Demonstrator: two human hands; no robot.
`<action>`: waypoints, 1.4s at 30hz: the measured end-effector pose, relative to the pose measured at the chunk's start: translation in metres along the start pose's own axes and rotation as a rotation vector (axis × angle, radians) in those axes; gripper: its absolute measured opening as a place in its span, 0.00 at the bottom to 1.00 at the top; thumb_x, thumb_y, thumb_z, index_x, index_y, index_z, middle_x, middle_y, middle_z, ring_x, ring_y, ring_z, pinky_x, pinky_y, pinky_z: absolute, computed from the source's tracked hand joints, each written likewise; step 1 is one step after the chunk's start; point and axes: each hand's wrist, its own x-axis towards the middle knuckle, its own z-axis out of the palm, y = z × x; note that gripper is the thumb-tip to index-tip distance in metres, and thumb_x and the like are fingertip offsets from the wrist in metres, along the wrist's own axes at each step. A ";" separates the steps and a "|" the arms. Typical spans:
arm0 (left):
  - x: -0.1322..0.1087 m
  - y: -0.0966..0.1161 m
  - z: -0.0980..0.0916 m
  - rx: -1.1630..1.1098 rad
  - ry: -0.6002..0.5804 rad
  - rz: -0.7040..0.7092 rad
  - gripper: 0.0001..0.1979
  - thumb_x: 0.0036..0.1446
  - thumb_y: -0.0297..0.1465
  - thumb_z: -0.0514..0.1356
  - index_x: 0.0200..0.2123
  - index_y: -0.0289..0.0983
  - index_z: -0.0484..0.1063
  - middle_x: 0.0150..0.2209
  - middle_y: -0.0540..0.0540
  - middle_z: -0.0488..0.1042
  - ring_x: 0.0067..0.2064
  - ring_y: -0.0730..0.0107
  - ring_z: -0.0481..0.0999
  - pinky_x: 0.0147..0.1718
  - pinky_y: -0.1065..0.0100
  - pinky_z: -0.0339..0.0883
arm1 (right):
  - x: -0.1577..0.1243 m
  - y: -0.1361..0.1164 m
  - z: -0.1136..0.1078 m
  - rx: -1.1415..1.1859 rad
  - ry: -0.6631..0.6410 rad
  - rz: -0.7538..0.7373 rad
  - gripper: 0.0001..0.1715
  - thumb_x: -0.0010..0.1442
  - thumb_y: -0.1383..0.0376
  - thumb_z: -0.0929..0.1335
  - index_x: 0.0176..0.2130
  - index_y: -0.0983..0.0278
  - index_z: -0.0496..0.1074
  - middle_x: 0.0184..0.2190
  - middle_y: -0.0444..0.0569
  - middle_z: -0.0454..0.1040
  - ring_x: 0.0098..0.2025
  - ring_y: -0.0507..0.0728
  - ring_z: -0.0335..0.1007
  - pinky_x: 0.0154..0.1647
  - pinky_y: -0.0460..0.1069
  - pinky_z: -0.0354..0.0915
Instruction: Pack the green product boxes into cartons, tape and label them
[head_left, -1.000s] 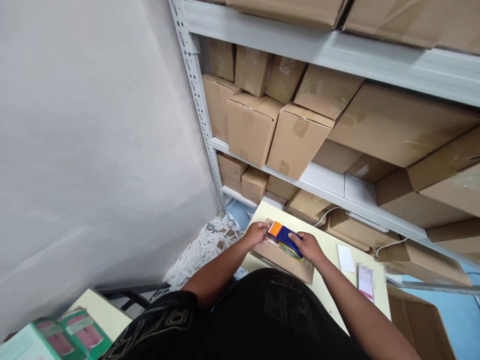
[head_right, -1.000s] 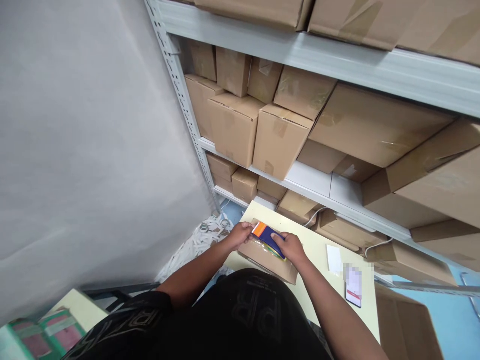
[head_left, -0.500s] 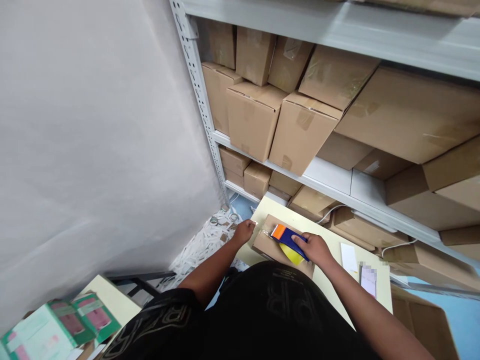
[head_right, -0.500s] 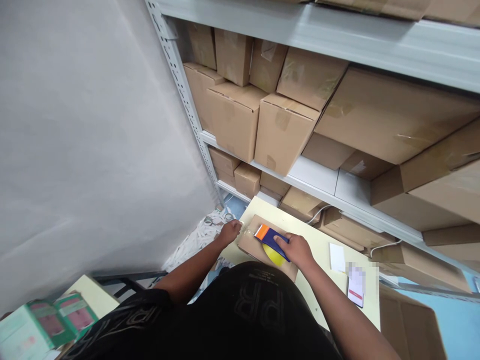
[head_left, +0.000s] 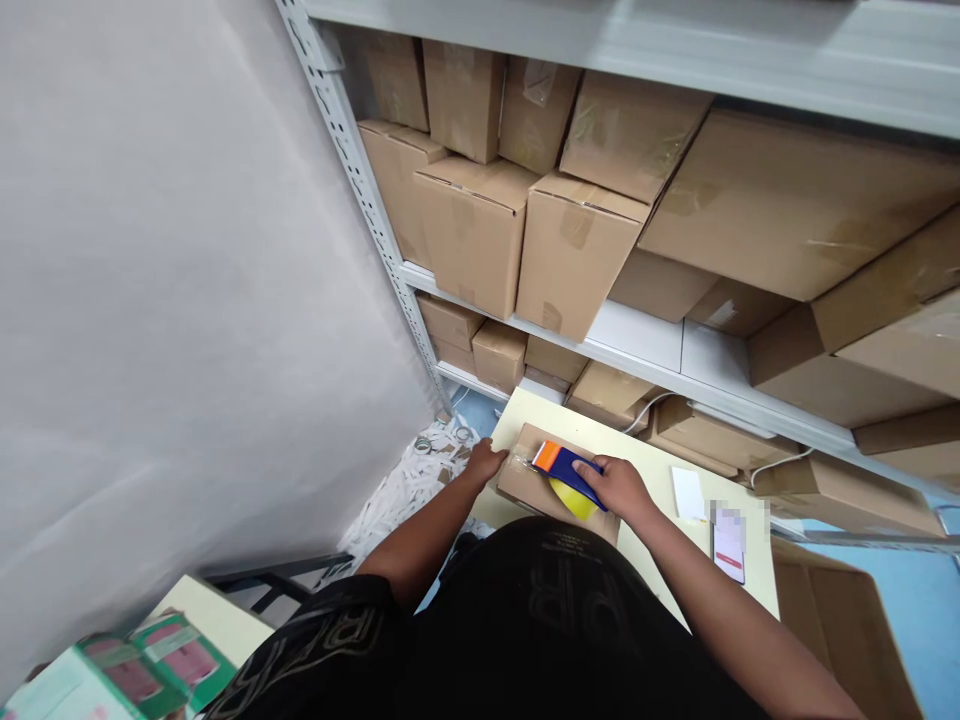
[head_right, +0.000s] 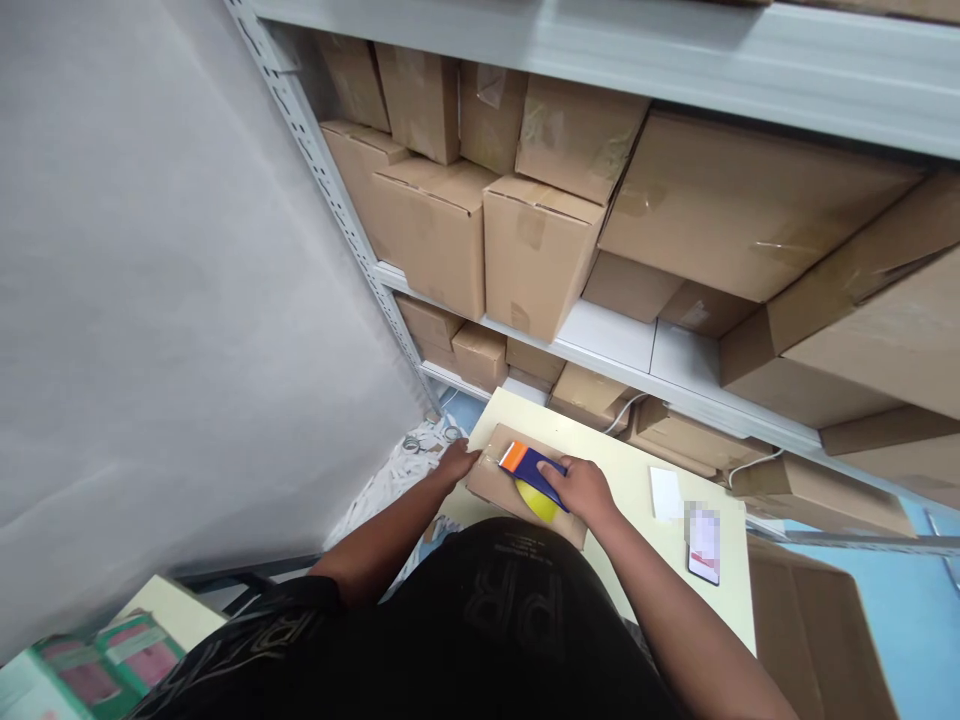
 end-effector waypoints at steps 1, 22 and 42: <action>-0.009 0.004 -0.006 0.033 0.031 0.065 0.10 0.56 0.31 0.63 0.41 0.36 0.73 0.40 0.42 0.78 0.44 0.59 0.77 0.43 0.65 0.68 | 0.001 0.000 -0.001 0.008 -0.004 0.006 0.30 0.66 0.41 0.64 0.27 0.59 0.75 0.22 0.47 0.75 0.28 0.57 0.72 0.30 0.48 0.56; -0.112 0.043 0.061 -0.498 -0.718 -0.214 0.21 0.55 0.42 0.73 0.40 0.32 0.72 0.38 0.35 0.82 0.41 0.57 0.85 0.42 0.62 0.76 | 0.004 -0.004 -0.020 -0.014 -0.096 0.001 0.29 0.65 0.41 0.63 0.29 0.60 0.74 0.26 0.48 0.77 0.31 0.58 0.72 0.31 0.49 0.55; -0.121 0.040 0.071 -0.521 -0.602 -0.184 0.16 0.64 0.40 0.66 0.41 0.31 0.73 0.35 0.36 0.81 0.39 0.56 0.85 0.42 0.56 0.80 | 0.007 -0.010 -0.031 0.446 -0.416 0.073 0.26 0.62 0.45 0.70 0.41 0.64 0.80 0.35 0.49 0.83 0.37 0.59 0.77 0.37 0.49 0.70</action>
